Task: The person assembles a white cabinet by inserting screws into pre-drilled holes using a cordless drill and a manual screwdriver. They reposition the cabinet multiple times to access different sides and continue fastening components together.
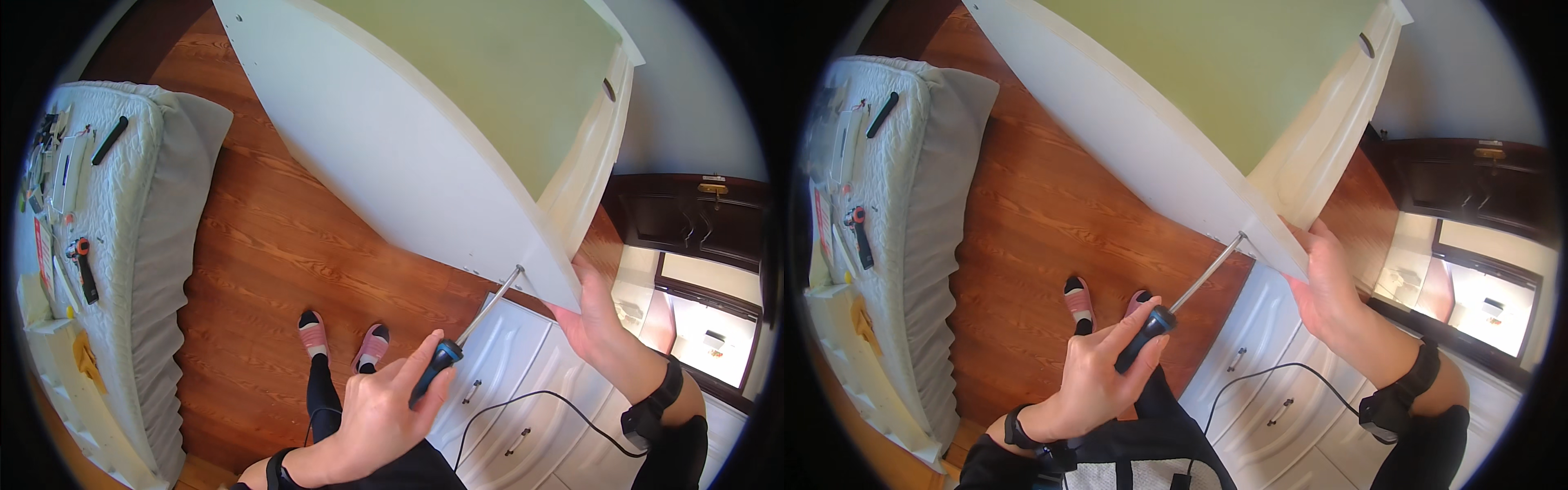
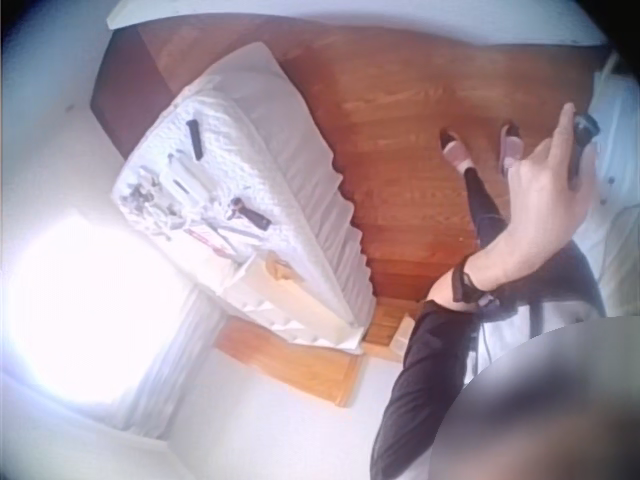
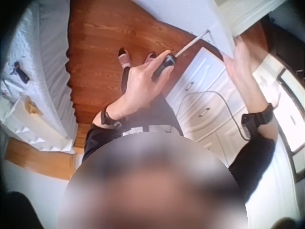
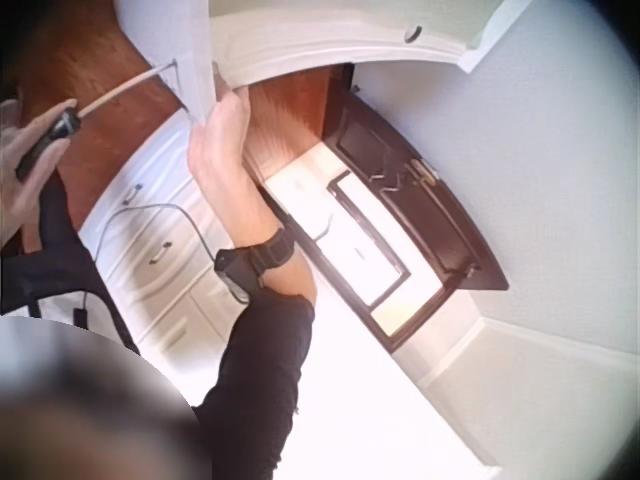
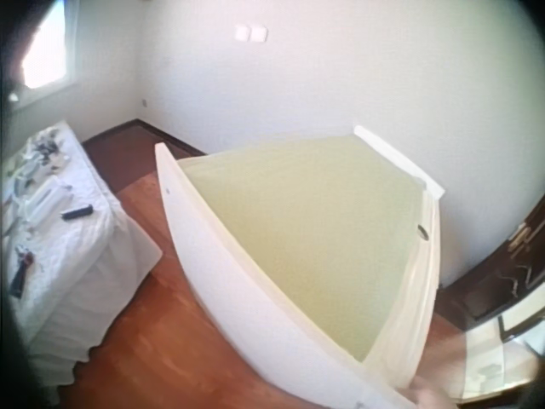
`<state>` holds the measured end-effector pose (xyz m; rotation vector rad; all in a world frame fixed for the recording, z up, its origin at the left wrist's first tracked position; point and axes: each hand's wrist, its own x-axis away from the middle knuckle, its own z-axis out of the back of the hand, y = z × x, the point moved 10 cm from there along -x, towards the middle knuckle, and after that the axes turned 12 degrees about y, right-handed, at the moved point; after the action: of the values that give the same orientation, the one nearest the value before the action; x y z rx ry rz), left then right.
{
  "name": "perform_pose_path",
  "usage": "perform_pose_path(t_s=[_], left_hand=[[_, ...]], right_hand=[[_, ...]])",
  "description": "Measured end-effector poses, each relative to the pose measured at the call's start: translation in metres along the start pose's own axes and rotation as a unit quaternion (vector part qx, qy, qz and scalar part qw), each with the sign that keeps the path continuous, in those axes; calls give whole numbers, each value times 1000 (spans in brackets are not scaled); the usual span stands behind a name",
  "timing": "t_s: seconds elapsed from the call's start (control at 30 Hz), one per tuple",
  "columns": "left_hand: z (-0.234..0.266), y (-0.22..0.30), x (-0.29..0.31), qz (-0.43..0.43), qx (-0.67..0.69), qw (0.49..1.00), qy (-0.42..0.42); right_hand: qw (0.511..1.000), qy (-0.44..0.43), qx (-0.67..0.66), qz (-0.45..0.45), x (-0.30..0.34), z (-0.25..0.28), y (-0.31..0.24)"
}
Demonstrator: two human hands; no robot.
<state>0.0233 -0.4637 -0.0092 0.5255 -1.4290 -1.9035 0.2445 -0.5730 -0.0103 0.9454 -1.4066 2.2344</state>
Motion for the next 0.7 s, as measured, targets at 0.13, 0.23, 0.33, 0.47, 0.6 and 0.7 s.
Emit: perform_pose_path(t_s=[0.13,0.23,0.33,0.47,0.6,0.7], left_hand=[[-49,-48,30,443,516,711,-179],[-63,-5,37,522,751,268,-303],[-65,-13,36,541,701,352,-304],[-37,-43,27,461,386,771,-211],[-6,-2,-4,112,101,985,-90],[-14,-14,1,137,142,975,-101]], right_hand=[[1000,-26,2,-11,2,-4,1],[1000,-14,-4,-27,2,-2,2],[1000,-4,-4,-28,3,0,1],[1000,1,-9,-24,2,2,2],[999,-33,-8,-21,1,-2,2],[999,-36,14,-22,1,-2,3]])
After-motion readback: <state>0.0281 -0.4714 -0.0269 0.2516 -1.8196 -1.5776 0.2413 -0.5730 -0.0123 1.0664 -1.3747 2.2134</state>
